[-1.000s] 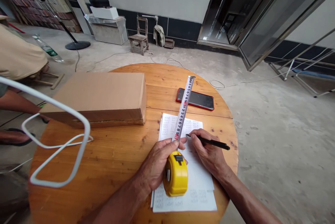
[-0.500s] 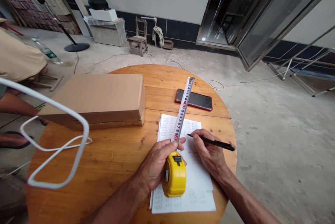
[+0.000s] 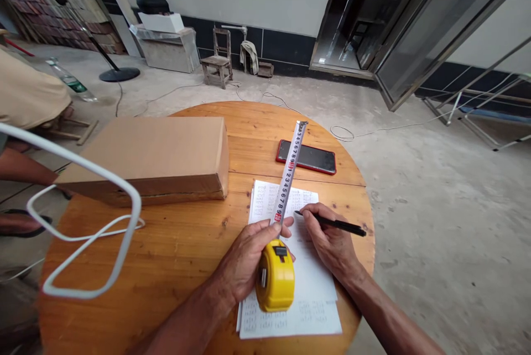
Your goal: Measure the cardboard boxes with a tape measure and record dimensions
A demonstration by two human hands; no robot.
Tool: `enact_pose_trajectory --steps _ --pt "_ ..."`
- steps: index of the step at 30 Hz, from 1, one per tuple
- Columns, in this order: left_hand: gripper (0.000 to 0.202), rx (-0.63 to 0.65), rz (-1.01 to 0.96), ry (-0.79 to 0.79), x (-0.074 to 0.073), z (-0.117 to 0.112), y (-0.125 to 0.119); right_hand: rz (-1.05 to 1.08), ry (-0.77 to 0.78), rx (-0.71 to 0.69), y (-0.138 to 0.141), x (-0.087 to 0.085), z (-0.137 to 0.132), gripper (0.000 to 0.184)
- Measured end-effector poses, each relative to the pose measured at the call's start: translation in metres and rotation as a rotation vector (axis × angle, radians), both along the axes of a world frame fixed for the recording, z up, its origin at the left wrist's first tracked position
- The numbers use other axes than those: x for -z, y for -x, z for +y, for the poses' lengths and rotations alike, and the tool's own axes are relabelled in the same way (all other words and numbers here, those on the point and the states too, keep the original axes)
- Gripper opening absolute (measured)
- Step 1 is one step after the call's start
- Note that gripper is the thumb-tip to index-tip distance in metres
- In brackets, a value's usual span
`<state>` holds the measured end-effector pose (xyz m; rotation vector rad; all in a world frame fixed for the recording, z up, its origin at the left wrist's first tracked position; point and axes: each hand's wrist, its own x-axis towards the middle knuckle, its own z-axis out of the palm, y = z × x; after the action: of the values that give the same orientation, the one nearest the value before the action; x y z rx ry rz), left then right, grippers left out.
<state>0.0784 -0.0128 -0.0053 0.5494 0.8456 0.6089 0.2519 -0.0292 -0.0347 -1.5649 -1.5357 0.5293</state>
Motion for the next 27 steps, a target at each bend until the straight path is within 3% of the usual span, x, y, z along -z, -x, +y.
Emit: enact_pose_trajectory --steps 27 --pt "0.022 -0.001 0.026 0.008 -0.0019 0.0006 -0.0006 -0.013 -0.016 -0.042 0.0027 -0.0041 0.0011 0.015"
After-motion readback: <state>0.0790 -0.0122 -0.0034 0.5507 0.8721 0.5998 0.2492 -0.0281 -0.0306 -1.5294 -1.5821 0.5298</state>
